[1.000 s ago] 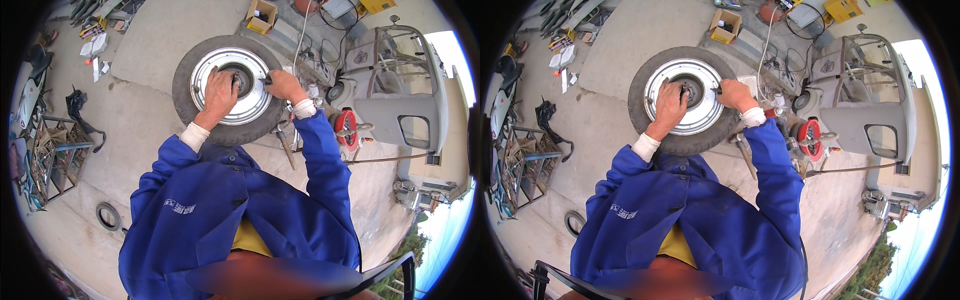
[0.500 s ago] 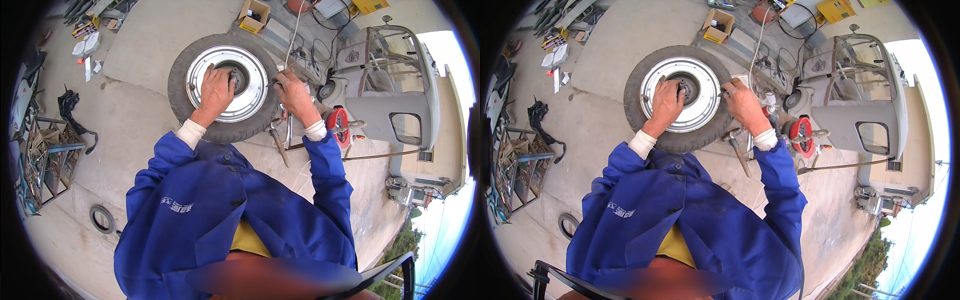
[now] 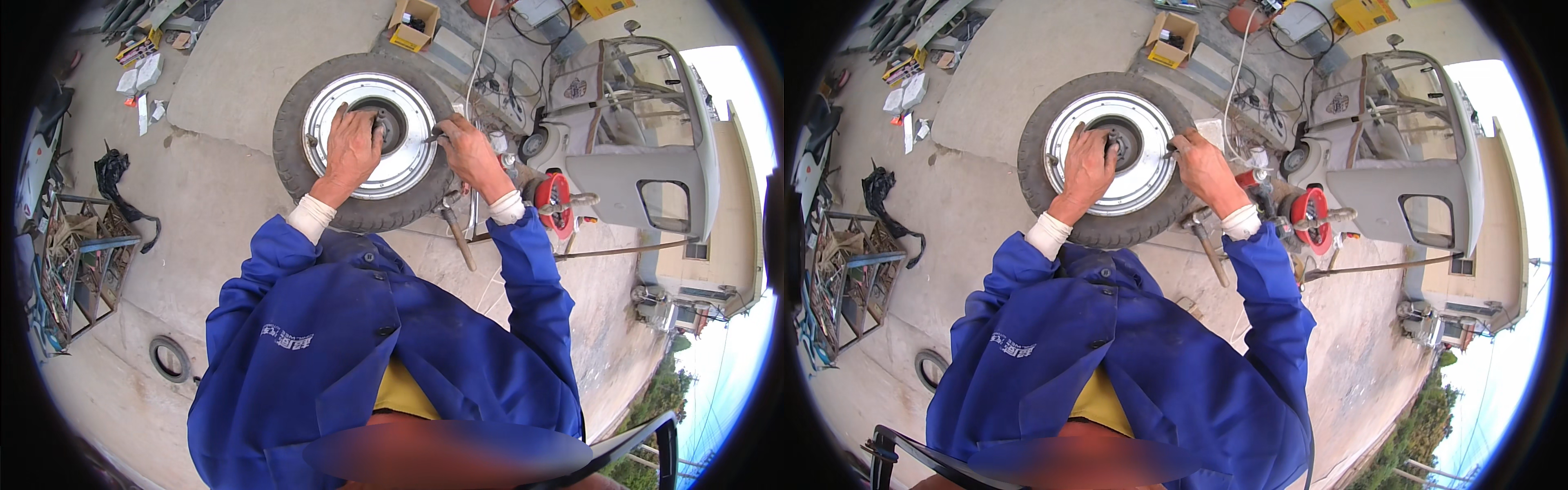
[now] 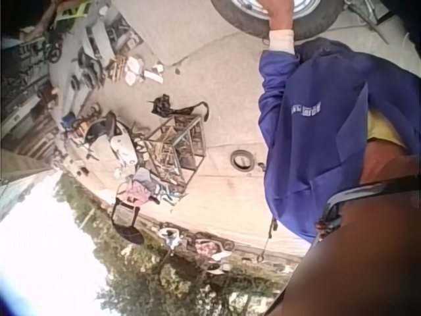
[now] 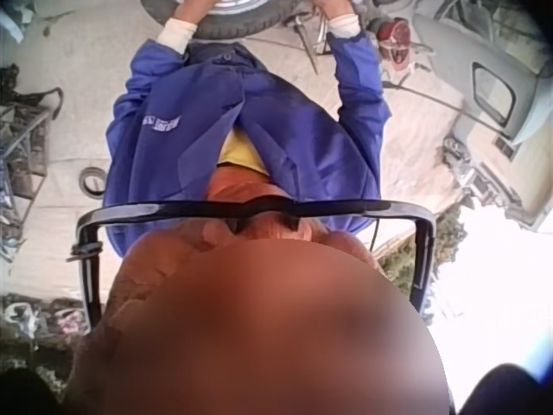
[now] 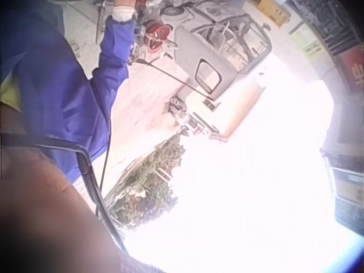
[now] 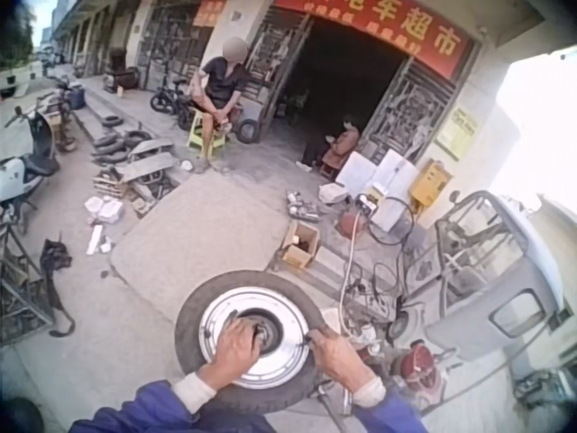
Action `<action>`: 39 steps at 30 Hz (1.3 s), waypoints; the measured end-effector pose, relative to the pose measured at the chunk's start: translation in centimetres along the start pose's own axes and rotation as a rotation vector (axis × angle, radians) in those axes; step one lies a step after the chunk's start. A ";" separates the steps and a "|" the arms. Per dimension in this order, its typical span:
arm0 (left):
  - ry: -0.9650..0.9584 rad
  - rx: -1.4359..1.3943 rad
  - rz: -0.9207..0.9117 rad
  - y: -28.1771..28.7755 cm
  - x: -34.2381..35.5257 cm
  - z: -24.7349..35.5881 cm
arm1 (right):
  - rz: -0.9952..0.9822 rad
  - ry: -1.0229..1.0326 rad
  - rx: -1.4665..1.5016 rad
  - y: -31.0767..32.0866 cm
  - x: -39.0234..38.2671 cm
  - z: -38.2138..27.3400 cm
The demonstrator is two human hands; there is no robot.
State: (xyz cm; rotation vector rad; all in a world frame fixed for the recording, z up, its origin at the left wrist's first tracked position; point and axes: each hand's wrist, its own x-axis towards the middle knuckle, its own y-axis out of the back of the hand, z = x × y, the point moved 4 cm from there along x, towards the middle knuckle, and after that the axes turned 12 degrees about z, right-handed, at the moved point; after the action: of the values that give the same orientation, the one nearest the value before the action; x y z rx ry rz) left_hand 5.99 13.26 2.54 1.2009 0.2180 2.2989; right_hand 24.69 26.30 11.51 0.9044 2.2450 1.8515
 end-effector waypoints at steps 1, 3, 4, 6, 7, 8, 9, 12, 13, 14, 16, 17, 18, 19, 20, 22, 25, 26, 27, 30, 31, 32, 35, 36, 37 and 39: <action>-0.001 0.000 0.001 0.0 0.0 0.0 | 0.002 -0.004 0.001 -0.1 0.0 0.1; -0.001 0.000 0.004 0.0 0.0 0.0 | 0.004 -0.010 0.001 -0.4 0.0 0.3; -0.003 -0.003 0.006 0.0 0.0 0.0 | 0.015 0.007 0.002 -0.4 0.0 0.3; -0.006 -0.008 0.009 0.0 0.0 0.0 | 0.037 0.041 0.004 -0.3 0.0 0.3; -0.008 -0.005 0.009 0.0 0.0 0.0 | 0.016 0.054 -0.040 -0.5 0.1 0.1; -0.010 -0.002 0.010 0.0 0.0 0.0 | -0.006 0.068 -0.085 -0.6 0.4 -0.1; -0.012 0.002 0.009 0.0 0.0 0.0 | -0.027 0.080 -0.128 -0.7 0.7 -0.5; -0.012 0.008 0.018 -0.2 -0.1 -0.2 | -0.196 0.094 -0.350 -1.0 1.6 -1.7; -0.013 0.012 0.018 -0.2 -0.1 -0.3 | -0.200 0.088 -0.377 -1.2 1.6 -2.0; -0.014 0.016 0.018 -0.2 -0.2 -0.3 | -0.204 0.082 -0.403 -1.5 1.7 -2.2; -0.014 0.010 0.019 -0.3 -0.2 -0.2 | -0.096 0.165 -0.364 -1.7 1.5 -1.9; -0.017 0.002 0.018 -0.2 0.0 0.0 | 0.018 0.252 -0.295 -2.2 1.3 -0.7; -0.018 0.001 0.018 -0.1 0.1 0.0 | 0.132 0.343 -0.220 -1.9 1.4 -0.9; -0.012 0.002 0.016 -0.1 0.0 0.0 | 0.095 0.323 -0.221 -2.1 1.3 -0.6; -0.007 0.003 0.014 -0.1 -0.1 0.0 | 0.058 0.302 -0.222 -2.2 1.2 -0.4; 0.003 0.005 0.013 -0.1 -0.1 -0.1 | -0.106 0.197 -0.298 -1.6 2.1 -1.0; 0.008 0.001 0.010 -0.2 -0.1 -0.2 | -0.326 0.014 -0.408 -0.8 2.8 -2.0; 0.005 0.000 0.013 -0.2 -0.1 -0.3 | -0.293 0.012 -0.368 -0.7 2.7 -2.1; 0.003 0.000 0.018 -0.2 -0.1 -0.3 | -0.259 0.011 -0.329 -0.7 2.7 -2.1; -0.006 -0.007 0.029 -0.2 0.0 -0.1 | -0.031 0.246 -0.148 -1.4 2.4 -1.4; -0.006 -0.009 0.031 -0.1 -0.1 -0.1 | -0.111 0.210 -0.240 -1.7 2.5 -1.3; -0.006 -0.012 0.033 -0.2 -0.1 -0.1 | -0.192 0.174 -0.333 -1.8 2.7 -1.2; -0.008 -0.012 0.039 -0.2 -0.2 -0.3 | -0.233 0.121 -0.381 -1.6 3.0 -1.9; -0.009 -0.011 0.039 -0.2 -0.2 -0.3 | -0.214 0.112 -0.359 -1.4 3.0 -2.0; -0.012 -0.012 0.041 -0.2 -0.1 -0.2 | -0.168 0.154 -0.324 -1.5 3.0 -1.9; -0.015 -0.017 0.042 -0.1 -0.1 -0.1 | -0.081 0.237 -0.252 -1.7 2.9 -1.7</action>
State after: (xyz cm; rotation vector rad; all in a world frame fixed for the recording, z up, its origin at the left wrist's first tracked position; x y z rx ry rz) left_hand 5.97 13.30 2.36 1.2245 0.1696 2.3226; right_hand 20.93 26.15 11.19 0.5732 2.0636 2.2401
